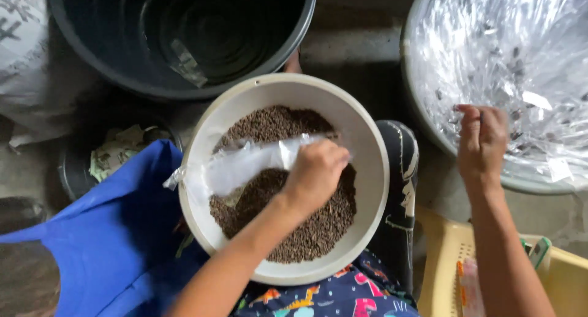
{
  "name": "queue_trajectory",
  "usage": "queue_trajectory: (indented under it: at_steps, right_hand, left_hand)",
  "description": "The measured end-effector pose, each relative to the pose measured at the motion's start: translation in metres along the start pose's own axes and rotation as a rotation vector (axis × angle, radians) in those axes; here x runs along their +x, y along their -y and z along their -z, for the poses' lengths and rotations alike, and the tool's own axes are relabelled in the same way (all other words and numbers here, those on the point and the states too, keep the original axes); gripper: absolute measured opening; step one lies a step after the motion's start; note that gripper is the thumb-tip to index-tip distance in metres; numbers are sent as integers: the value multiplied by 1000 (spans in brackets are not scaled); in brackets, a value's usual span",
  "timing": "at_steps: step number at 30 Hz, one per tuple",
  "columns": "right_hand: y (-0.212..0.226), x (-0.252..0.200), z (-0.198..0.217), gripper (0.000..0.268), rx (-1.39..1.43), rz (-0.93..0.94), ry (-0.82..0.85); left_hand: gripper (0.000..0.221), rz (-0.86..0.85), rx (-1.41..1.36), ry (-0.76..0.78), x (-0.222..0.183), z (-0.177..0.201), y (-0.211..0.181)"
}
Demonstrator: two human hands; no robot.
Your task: Filling small plastic bags with food pellets from a large bowl using a small spoon
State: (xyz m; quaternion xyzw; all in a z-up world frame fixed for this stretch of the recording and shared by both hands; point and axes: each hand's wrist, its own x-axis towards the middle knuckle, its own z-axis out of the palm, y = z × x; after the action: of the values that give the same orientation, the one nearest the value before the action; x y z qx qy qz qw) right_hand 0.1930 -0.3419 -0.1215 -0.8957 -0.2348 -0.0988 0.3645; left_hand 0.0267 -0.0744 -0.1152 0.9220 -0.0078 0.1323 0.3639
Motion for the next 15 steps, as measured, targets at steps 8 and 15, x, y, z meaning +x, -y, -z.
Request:
queue_trajectory:
  at_steps: [8,15]
  right_hand:
    - [158,-29,-28,29,599,-255,448]
    - [146,-25,-1,27,474,-179,244]
  left_hand:
    - [11,98,-306,-274,-3,75,-22]
    - [51,211,-446,106,-18,40,10]
